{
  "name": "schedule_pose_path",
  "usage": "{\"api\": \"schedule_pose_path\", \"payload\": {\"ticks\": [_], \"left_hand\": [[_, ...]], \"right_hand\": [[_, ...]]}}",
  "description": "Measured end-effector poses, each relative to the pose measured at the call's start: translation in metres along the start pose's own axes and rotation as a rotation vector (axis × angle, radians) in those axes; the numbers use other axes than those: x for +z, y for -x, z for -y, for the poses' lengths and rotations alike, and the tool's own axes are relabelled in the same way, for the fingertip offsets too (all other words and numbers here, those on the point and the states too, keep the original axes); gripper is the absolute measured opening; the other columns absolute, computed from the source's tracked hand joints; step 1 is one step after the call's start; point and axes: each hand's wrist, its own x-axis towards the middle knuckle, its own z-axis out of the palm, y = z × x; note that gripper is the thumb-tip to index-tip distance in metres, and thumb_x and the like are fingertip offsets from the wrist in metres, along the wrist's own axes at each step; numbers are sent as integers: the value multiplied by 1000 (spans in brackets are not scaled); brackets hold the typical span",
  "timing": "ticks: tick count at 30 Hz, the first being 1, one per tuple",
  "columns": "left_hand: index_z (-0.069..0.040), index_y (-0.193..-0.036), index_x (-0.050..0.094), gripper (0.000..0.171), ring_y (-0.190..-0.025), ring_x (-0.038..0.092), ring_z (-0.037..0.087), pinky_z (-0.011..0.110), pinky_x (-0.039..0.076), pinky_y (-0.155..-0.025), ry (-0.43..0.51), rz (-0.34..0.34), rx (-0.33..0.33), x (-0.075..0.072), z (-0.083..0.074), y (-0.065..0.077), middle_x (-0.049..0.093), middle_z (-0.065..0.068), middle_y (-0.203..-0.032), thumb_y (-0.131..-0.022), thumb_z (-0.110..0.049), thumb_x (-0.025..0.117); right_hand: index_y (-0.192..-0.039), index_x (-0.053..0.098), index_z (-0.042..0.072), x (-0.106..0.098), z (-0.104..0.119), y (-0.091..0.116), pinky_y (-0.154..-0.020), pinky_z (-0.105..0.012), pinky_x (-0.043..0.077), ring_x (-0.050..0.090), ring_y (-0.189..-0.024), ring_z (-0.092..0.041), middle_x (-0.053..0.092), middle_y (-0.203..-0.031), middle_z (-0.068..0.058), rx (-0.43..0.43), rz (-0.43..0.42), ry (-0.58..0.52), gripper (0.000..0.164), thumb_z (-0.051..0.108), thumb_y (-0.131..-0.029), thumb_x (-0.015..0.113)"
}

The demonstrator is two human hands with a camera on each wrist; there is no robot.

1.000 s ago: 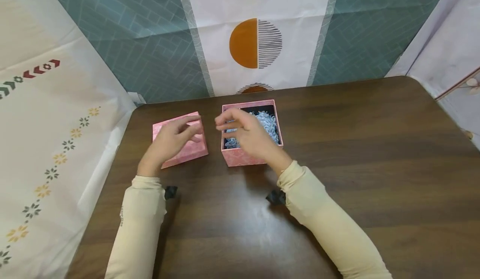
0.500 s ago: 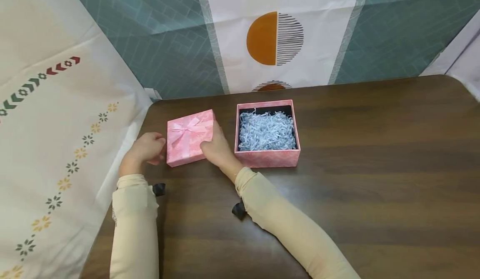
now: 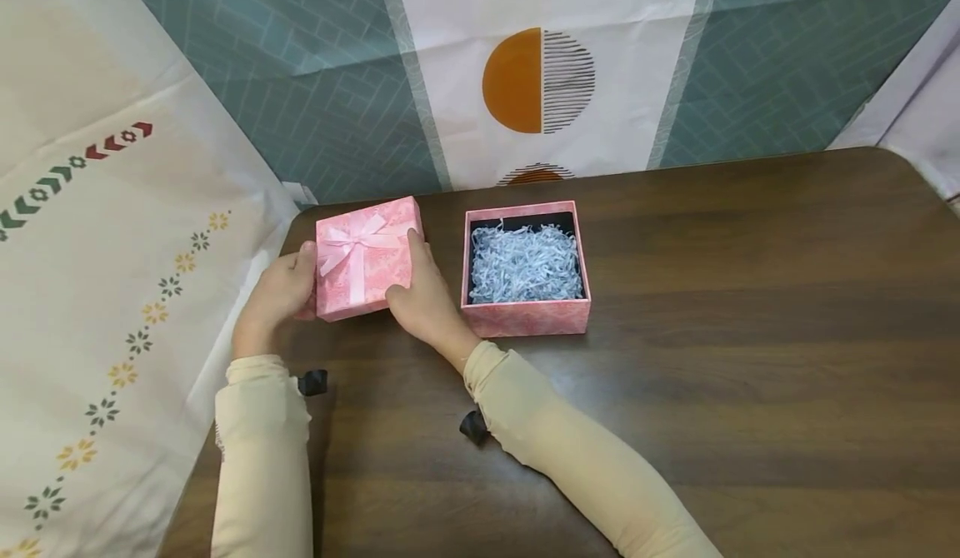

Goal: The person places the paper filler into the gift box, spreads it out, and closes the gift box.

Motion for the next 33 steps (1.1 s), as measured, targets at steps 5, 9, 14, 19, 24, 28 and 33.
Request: {"api": "schedule_pose_path", "payload": {"ticks": [5, 9, 14, 19, 24, 28, 33], "left_hand": [[5, -122, 59, 83, -93, 63, 39, 50, 51, -80, 29, -140, 73, 2, -13, 7, 63, 25, -106, -102, -68, 22], [1, -137, 53, 73, -108, 57, 39, 55, 47, -92, 18, -217, 78, 8, -30, 15, 61, 23, -126, -102, -62, 40], [0, -140, 51, 67, -101, 58, 36, 54, 51, -87, 29, -279, 119, 20, -50, 23, 63, 20, -123, -101, -55, 51], [2, -138, 54, 71, -103, 58, 35, 55, 49, -90, 51, -309, 266, 34, -67, 27, 61, 20, -121, -101, -58, 49], [-1, -145, 49, 71, -99, 55, 32, 51, 50, -84, 71, -209, 365, 49, -83, 31, 55, 17, -117, -101, -56, 52], [-4, -151, 42, 79, -100, 53, 29, 45, 49, -82, 65, -79, 418, 56, -92, 36, 51, 12, -115, -96, -57, 61], [-11, -151, 39, 85, -96, 52, 25, 40, 49, -75, 28, 27, 458, 55, -94, 44, 47, 8, -110, -88, -58, 71]], "right_hand": [[-163, 17, 14, -10, 9, 7, -117, -42, 27, 23, -150, -20, 21, -166, -1, -63, -59, -67, 84, 4, -89, 58], [-161, 20, 13, -20, 18, 16, -112, -42, 35, 30, -146, -21, 24, -164, -3, -153, -91, -129, 83, 4, -90, 61], [-160, 25, 13, -40, 32, 31, -109, -43, 40, 35, -140, -23, 27, -162, -4, -246, -132, -128, 81, 3, -89, 62], [-158, 33, 17, -66, 38, 45, -113, -49, 33, 30, -145, -23, 27, -163, -3, -248, -185, 4, 77, 2, -88, 61], [-156, 41, 16, -98, 36, 57, -114, -62, 23, 16, -151, -26, 23, -165, -9, -274, -189, 196, 70, 3, -89, 58], [-151, 47, 11, -121, 30, 64, -113, -66, 21, 16, -151, -31, 24, -164, -15, -277, -178, 279, 62, -1, -91, 57], [-146, 54, 10, -133, 26, 69, -112, -66, 23, 18, -150, -33, 28, -162, -18, -267, -184, 352, 56, -1, -92, 61]]}}
